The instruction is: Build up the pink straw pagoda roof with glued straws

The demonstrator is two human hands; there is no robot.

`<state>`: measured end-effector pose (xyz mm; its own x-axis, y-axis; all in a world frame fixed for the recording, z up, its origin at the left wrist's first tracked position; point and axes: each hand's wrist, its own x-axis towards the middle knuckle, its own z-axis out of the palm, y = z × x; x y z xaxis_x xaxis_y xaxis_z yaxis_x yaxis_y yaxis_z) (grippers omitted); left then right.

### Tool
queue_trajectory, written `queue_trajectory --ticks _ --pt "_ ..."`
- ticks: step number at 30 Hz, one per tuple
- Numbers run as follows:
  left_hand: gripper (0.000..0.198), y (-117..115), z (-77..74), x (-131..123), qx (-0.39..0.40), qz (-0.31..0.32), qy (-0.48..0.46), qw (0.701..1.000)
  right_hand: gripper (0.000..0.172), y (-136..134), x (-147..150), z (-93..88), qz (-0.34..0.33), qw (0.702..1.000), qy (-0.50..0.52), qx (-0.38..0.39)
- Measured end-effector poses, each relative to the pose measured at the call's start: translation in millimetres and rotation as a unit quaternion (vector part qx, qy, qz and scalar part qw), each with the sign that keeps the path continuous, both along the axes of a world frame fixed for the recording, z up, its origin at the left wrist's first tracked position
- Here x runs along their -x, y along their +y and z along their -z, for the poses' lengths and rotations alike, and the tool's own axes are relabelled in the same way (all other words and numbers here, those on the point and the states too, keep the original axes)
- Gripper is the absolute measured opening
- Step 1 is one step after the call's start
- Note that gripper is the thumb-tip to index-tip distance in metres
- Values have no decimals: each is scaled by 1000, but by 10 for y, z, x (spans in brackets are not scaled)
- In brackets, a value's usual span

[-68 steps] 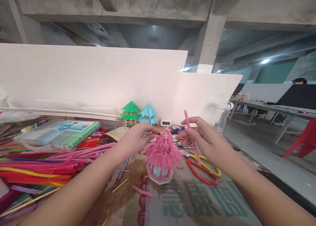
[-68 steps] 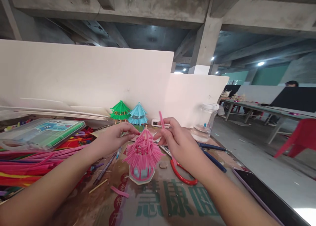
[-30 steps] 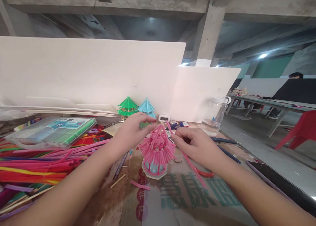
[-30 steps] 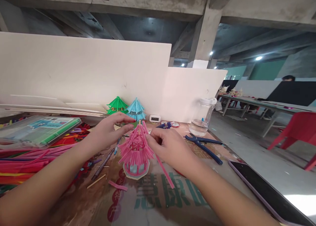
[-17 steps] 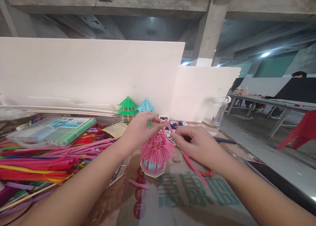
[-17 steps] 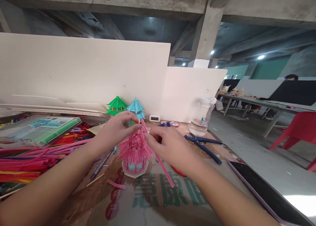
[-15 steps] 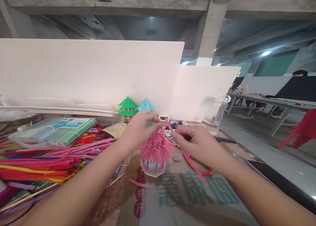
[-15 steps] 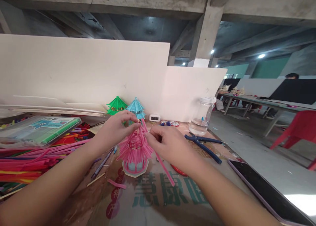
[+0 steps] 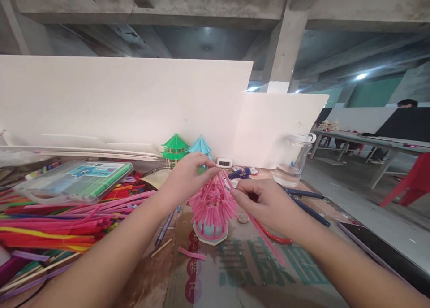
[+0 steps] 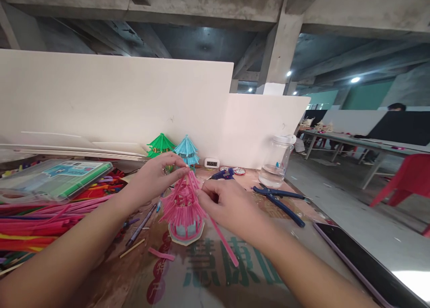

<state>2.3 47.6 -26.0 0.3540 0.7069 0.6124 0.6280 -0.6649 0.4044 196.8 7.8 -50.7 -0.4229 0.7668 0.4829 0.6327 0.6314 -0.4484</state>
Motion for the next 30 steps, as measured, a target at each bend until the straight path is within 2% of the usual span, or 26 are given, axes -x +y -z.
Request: queue_trajectory --ticks 6,11,16,20,26,30 --pt "21 -37 -12 -7 -13 -12 -5 1000 35 13 -35 -49 18 1000 -18 -4" --pt "24 -40 -53 19 9 -22 27 999 37 150 -170 -112 71 995 -74 -11" --pt "23 -66 -68 3 42 -15 26 999 35 350 -211 36 63 988 -120 74" --pt "22 -101 -68 -28 32 -19 17 999 35 397 -181 115 72 983 -154 72" --pt "29 -60 -74 19 45 4 28 999 36 324 -222 -24 85 992 -90 24" --pt "35 -57 -78 53 72 25 15 997 38 188 -222 -142 89 992 -86 -10"
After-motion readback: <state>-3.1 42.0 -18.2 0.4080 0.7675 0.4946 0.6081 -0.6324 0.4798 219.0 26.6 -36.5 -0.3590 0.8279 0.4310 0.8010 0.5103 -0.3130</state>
